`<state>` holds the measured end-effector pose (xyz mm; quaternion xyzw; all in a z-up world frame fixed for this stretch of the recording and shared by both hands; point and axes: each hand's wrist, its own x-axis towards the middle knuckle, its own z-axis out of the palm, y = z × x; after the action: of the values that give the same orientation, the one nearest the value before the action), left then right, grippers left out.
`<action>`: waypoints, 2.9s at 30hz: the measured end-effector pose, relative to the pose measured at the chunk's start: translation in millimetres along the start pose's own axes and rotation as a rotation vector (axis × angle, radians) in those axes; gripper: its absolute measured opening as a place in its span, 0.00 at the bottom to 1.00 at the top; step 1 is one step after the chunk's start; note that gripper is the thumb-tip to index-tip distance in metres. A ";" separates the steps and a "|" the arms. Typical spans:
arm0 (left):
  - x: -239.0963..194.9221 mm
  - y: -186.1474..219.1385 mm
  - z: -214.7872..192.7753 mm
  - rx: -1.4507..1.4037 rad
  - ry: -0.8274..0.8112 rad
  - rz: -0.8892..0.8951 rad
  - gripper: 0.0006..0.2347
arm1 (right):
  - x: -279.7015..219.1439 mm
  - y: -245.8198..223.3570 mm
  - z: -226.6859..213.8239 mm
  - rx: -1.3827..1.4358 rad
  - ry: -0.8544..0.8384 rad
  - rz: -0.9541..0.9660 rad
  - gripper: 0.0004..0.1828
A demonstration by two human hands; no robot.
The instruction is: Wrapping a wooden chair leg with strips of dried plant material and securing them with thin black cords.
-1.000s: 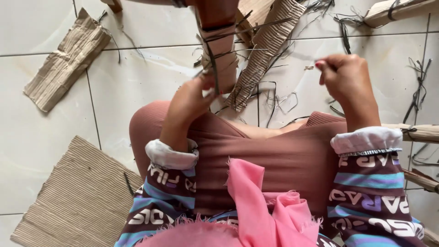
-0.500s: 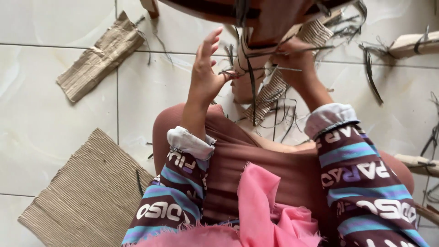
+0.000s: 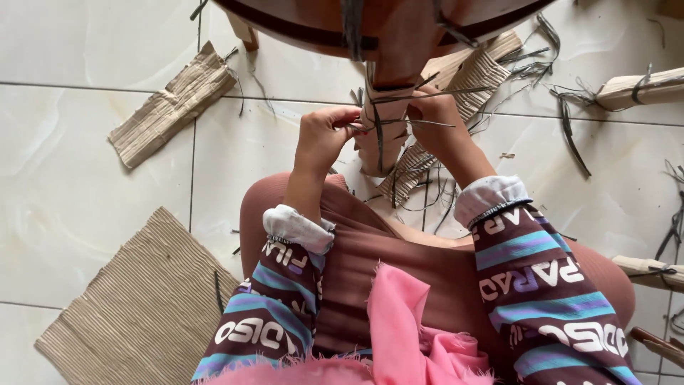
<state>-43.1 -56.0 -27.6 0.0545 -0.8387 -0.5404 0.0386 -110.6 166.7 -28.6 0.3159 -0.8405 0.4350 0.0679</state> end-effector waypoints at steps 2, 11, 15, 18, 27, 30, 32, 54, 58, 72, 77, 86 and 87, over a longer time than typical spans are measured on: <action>2.7 -5.8 3.2 0.020 0.044 -0.003 0.13 | -5.9 3.1 0.8 -0.022 0.013 0.023 0.09; -18.4 20.0 1.3 0.263 0.140 -0.036 0.03 | -33.2 -24.9 7.1 -0.204 -0.046 0.135 0.03; -30.5 15.4 8.5 0.375 0.156 -0.031 0.03 | -46.0 -36.6 13.1 -0.282 -0.103 0.189 0.04; -25.3 8.0 17.7 0.346 0.207 -0.046 0.04 | -49.8 -50.7 18.6 -0.271 -0.104 0.228 0.05; -23.1 -14.5 21.1 -0.695 0.124 -0.403 0.10 | -38.4 -70.7 22.3 -0.356 0.007 0.073 0.03; -38.0 11.8 10.6 -0.548 0.001 -0.262 0.05 | -39.7 -72.7 21.6 -0.386 0.019 0.072 0.03; -48.2 18.6 11.1 -0.329 0.019 -0.136 0.04 | -45.0 -62.9 27.3 -0.391 0.017 0.068 0.03; -52.1 23.3 -36.2 -0.154 -0.420 0.126 0.06 | -51.0 -51.3 31.1 -0.260 0.013 0.011 0.04; -52.8 26.3 -36.1 -0.154 -0.405 0.181 0.08 | -47.2 -56.4 26.1 -0.241 0.011 0.001 0.05; -43.3 35.3 -2.2 -0.121 -0.068 0.506 0.04 | -46.6 -92.6 13.6 -0.322 -0.093 -0.015 0.02; -34.8 23.3 1.1 -0.166 -0.064 0.477 0.04 | -58.8 -102.4 15.2 -0.324 -0.099 -0.015 0.04; -22.7 16.9 -1.2 -0.141 -0.125 0.570 0.04 | -45.5 -116.6 15.8 -0.300 0.029 -0.014 0.04; -21.4 15.4 -1.0 -0.145 -0.103 0.571 0.04 | -44.0 -119.9 14.5 -0.303 0.062 0.008 0.05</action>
<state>-22.5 -47.7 -13.3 -0.2139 -0.7802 -0.5683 0.1503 -2.7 125.6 27.9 0.2851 -0.8951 0.3132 0.1391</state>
